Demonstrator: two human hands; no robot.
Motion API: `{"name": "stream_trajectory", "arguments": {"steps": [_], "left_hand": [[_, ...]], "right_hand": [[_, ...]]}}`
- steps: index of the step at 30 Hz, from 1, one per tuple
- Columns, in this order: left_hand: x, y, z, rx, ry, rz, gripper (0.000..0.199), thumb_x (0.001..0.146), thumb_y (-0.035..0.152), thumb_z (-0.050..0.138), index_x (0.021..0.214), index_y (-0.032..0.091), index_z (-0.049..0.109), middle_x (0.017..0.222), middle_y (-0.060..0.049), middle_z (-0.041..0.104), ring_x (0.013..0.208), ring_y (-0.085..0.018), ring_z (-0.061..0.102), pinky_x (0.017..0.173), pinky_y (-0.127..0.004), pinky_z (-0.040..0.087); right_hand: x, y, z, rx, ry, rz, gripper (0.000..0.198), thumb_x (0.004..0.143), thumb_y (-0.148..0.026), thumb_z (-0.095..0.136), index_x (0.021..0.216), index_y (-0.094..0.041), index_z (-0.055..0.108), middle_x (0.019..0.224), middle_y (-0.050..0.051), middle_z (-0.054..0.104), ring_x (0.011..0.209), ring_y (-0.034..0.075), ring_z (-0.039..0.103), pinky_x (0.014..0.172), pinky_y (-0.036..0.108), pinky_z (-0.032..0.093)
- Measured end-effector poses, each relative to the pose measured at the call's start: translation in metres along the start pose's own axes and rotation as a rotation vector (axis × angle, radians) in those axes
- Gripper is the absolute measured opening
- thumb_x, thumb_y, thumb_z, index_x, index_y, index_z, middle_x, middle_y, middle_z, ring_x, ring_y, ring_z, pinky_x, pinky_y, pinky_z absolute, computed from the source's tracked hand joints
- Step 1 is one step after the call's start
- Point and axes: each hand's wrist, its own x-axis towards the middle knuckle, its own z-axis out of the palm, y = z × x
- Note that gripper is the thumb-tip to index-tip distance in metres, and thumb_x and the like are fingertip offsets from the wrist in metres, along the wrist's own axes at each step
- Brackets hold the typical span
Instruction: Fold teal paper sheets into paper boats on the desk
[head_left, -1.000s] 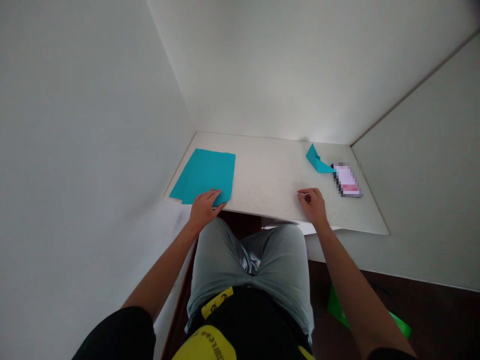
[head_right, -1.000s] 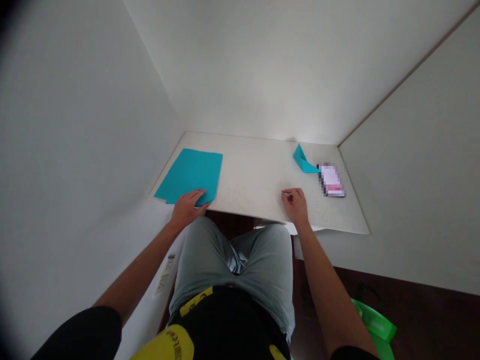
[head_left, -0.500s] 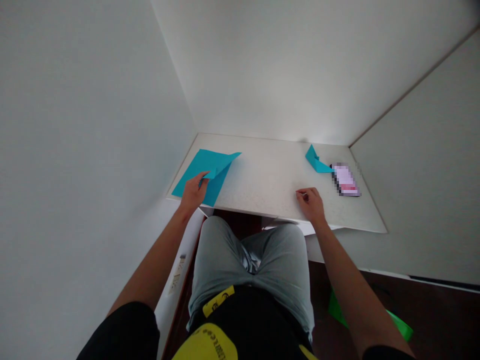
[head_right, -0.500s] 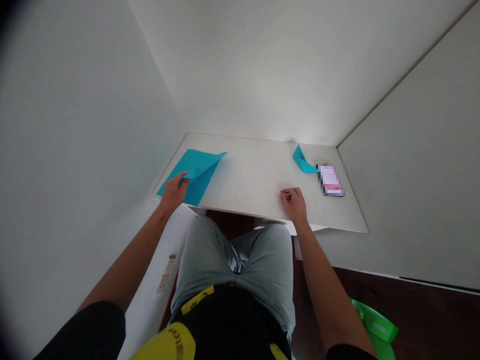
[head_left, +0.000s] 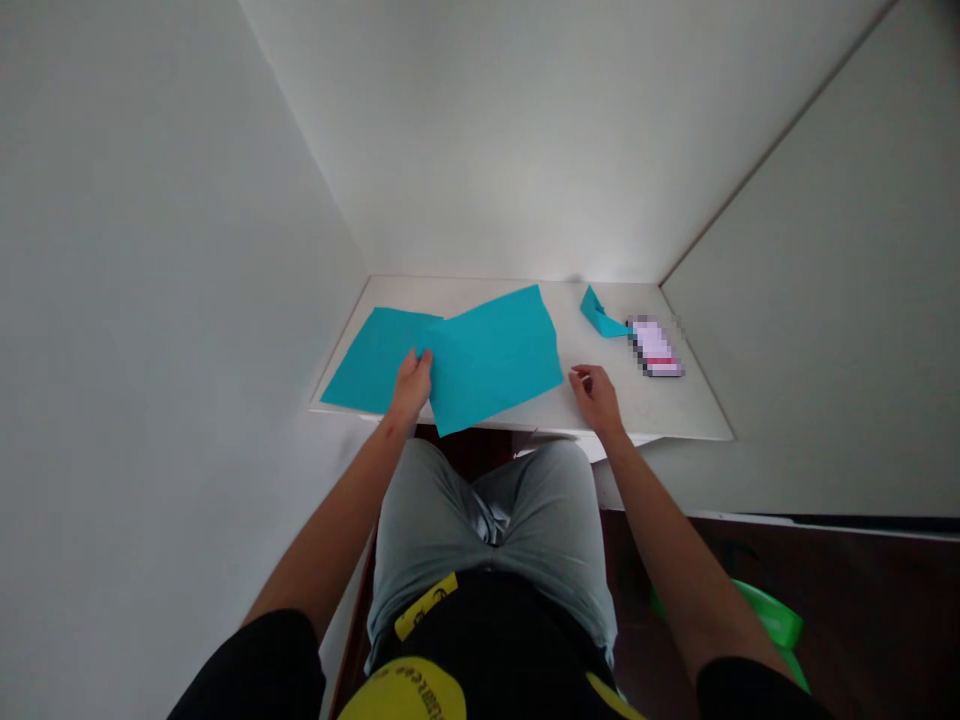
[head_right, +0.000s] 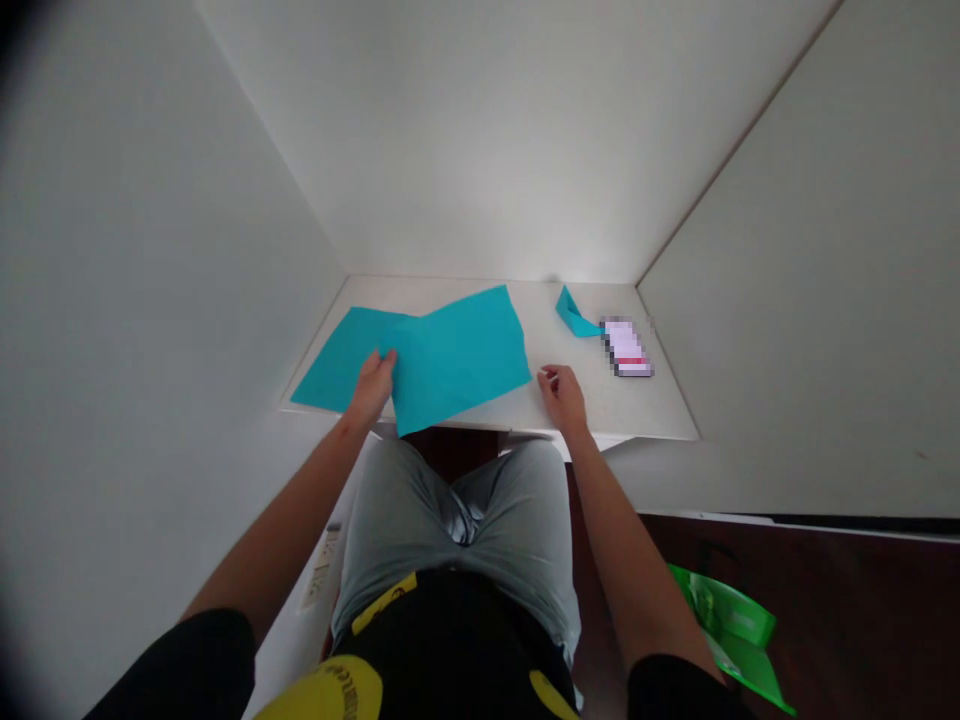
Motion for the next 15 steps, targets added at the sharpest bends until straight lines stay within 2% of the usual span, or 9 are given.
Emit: {"name": "stream_trajectory", "arguments": {"steps": [4, 8, 10, 12, 15], "left_hand": [[-0.008, -0.027, 0.020, 0.167, -0.060, -0.149, 0.033, 0.103, 0.032, 0.050, 0.122, 0.019, 0.074, 0.138, -0.013, 0.075, 0.136, -0.031, 0.066, 0.124, -0.047, 0.045], [-0.004, -0.035, 0.021, 0.232, -0.089, -0.156, 0.032, 0.099, 0.031, 0.057, 0.123, 0.018, 0.073, 0.134, -0.013, 0.077, 0.131, -0.030, 0.069, 0.119, -0.046, 0.050], [0.000, -0.034, 0.018, 0.211, -0.113, -0.181, 0.035, 0.098, 0.037, 0.062, 0.126, 0.018, 0.071, 0.130, -0.013, 0.078, 0.122, -0.029, 0.073, 0.111, -0.046, 0.056], [0.004, -0.029, 0.012, 0.160, -0.126, -0.272, 0.046, 0.099, 0.051, 0.064, 0.130, 0.017, 0.068, 0.124, -0.015, 0.079, 0.108, -0.028, 0.077, 0.095, -0.043, 0.063], [0.014, -0.012, 0.003, 0.012, -0.198, -0.360, 0.071, 0.102, 0.076, 0.045, 0.135, 0.016, 0.065, 0.120, -0.018, 0.080, 0.095, -0.026, 0.079, 0.075, -0.037, 0.064]], "right_hand": [[0.001, 0.000, 0.000, 0.011, 0.014, -0.077, 0.047, 0.107, -0.058, 0.042, 0.125, -0.023, 0.069, 0.120, 0.014, 0.073, 0.106, 0.030, 0.068, 0.094, 0.048, 0.058], [0.002, -0.006, -0.005, 0.010, -0.004, -0.174, 0.053, 0.112, -0.053, 0.033, 0.138, -0.023, 0.068, 0.135, 0.014, 0.072, 0.127, 0.031, 0.065, 0.113, 0.051, 0.050], [0.002, -0.009, -0.006, -0.039, -0.043, -0.187, 0.055, 0.114, -0.052, 0.030, 0.146, -0.025, 0.065, 0.143, 0.013, 0.070, 0.134, 0.030, 0.062, 0.117, 0.052, 0.047], [0.000, -0.011, -0.006, -0.130, -0.125, -0.215, 0.051, 0.113, -0.053, 0.036, 0.145, -0.028, 0.068, 0.149, 0.010, 0.068, 0.137, 0.031, 0.061, 0.117, 0.055, 0.046], [-0.004, -0.015, -0.002, -0.264, -0.246, -0.269, 0.043, 0.108, -0.053, 0.052, 0.137, -0.031, 0.075, 0.149, 0.008, 0.070, 0.138, 0.036, 0.058, 0.113, 0.060, 0.045]]}}
